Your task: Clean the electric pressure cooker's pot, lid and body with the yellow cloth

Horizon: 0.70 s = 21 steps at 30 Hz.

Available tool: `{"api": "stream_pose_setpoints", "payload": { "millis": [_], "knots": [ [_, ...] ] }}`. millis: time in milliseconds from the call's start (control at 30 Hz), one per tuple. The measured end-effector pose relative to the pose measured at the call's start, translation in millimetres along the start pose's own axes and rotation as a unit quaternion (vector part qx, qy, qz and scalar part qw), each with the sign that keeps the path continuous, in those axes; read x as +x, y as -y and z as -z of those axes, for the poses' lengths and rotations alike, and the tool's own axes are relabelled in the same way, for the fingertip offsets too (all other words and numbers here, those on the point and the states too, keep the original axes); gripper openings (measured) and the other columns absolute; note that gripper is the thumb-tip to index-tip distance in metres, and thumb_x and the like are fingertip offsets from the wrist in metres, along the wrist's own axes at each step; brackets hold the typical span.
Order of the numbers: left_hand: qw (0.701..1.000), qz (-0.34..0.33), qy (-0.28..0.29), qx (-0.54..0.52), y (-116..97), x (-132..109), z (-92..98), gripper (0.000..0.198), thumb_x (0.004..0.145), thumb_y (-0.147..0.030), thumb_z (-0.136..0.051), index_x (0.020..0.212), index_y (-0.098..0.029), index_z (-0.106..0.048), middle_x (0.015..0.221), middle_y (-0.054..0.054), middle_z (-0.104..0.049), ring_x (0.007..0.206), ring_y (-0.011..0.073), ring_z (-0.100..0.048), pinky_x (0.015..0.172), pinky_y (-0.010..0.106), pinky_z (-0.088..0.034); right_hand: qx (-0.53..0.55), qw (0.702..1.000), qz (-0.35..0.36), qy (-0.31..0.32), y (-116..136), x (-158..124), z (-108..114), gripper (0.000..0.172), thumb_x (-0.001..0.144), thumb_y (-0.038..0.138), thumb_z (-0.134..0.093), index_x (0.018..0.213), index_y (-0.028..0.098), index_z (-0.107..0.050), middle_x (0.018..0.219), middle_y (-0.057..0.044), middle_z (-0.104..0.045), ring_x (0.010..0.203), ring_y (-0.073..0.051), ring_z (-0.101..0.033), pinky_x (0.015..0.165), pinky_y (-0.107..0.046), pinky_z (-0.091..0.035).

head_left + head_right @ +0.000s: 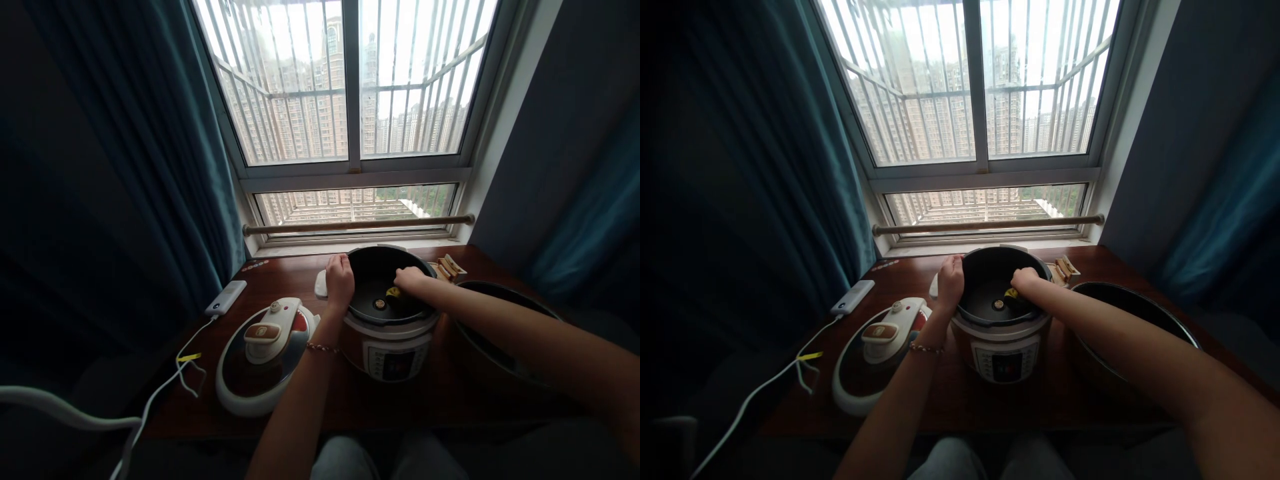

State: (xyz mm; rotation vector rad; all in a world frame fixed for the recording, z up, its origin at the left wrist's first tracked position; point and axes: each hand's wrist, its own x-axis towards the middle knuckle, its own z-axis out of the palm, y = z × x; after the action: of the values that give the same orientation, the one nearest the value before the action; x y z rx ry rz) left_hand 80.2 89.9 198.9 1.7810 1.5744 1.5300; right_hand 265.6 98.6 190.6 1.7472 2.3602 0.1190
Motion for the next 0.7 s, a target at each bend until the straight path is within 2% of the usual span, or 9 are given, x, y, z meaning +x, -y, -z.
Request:
{"api": "stream_pose_setpoints", "payload": {
  "millis": [67, 133, 233, 333, 500, 633, 700],
  "knots": [
    [1.000, 0.005, 0.002, -0.003, 0.2, -0.2, -0.3, 0.026, 0.089, -0.026, -0.033, 0.082, -0.019, -0.057, 0.088, 0.008, -0.064, 0.084, 0.0194, -0.059, 0.078, 0.031, -0.043, -0.032, 0.999, 0.012, -0.016, -5.1, 1.1, 12.3, 0.018, 0.089, 0.018, -0.048, 0.096, 0.012, -0.064, 0.110, -0.012, -0.058, 0.106, -0.023, -0.052, 0.085, -0.038, -0.045],
    [1.000, 0.008, 0.003, -0.003, 0.5, -0.4, -0.4, 0.026, 0.089, -0.027, -0.033, 0.083, -0.019, -0.057, 0.089, 0.008, -0.065, 0.084, 0.0194, -0.059, 0.078, 0.031, -0.043, -0.051, 0.998, 0.025, -0.038, -10.5, -0.3, 23.7, 0.025, 0.087, 0.009, -0.043, 0.093, 0.013, -0.066, 0.114, -0.014, -0.056, 0.112, -0.027, -0.046, 0.084, -0.037, -0.043],
    [1.000, 0.013, 0.005, -0.003, 0.9, -0.5, -0.3, 0.027, 0.089, -0.027, -0.033, 0.082, -0.019, -0.058, 0.088, 0.008, -0.065, 0.084, 0.0193, -0.060, 0.077, 0.030, -0.042, -0.066, 0.996, 0.023, -0.058, -19.4, -11.2, 35.1, 0.029, 0.084, 0.006, -0.042, 0.094, 0.015, -0.068, 0.113, -0.014, -0.056, 0.108, -0.028, -0.047, 0.076, -0.034, -0.043],
    [1.000, 0.019, 0.009, -0.002, 0.4, -0.6, 0.1, 0.028, 0.089, -0.029, -0.033, 0.082, -0.018, -0.058, 0.087, 0.009, -0.066, 0.082, 0.0197, -0.060, 0.075, 0.030, -0.042, -0.067, 0.995, -0.008, -0.072, -24.6, -31.3, 37.6, 0.026, 0.079, 0.009, -0.048, 0.092, 0.015, -0.069, 0.110, -0.014, -0.057, 0.100, -0.027, -0.051, 0.070, -0.030, -0.043],
    [1.000, 0.023, 0.017, -0.001, -3.0, -1.2, 2.0, 0.029, 0.088, -0.030, -0.033, 0.081, -0.018, -0.059, 0.086, 0.009, -0.066, 0.081, 0.0205, -0.060, 0.073, 0.030, -0.041, -0.047, 0.986, -0.118, -0.108, -11.9, -70.4, 28.4, 0.024, 0.076, 0.022, -0.052, 0.091, 0.015, -0.069, 0.101, -0.014, -0.059, 0.090, -0.028, -0.056, 0.065, -0.030, -0.041],
    [0.999, 0.025, 0.021, -0.003, -4.9, -1.4, 3.9, 0.030, 0.088, -0.031, -0.033, 0.082, -0.018, -0.059, 0.086, 0.009, -0.066, 0.082, 0.0209, -0.060, 0.075, 0.031, -0.041, 0.066, 0.957, -0.234, -0.160, 15.5, -94.1, 22.5, 0.023, 0.075, 0.027, -0.050, 0.083, 0.019, -0.070, 0.098, -0.011, -0.062, 0.082, -0.024, -0.059, 0.060, -0.029, -0.038],
    [0.999, 0.026, 0.021, -0.007, -5.2, -1.9, 4.4, 0.030, 0.088, -0.030, -0.033, 0.082, -0.018, -0.060, 0.087, 0.009, -0.066, 0.083, 0.0209, -0.060, 0.076, 0.031, -0.042, 0.119, 0.939, -0.277, -0.165, 32.3, -100.9, 23.6, 0.022, 0.074, 0.027, -0.050, 0.081, 0.020, -0.070, 0.094, -0.010, -0.064, 0.078, -0.022, -0.060, 0.056, -0.028, -0.036]
  ]
}}
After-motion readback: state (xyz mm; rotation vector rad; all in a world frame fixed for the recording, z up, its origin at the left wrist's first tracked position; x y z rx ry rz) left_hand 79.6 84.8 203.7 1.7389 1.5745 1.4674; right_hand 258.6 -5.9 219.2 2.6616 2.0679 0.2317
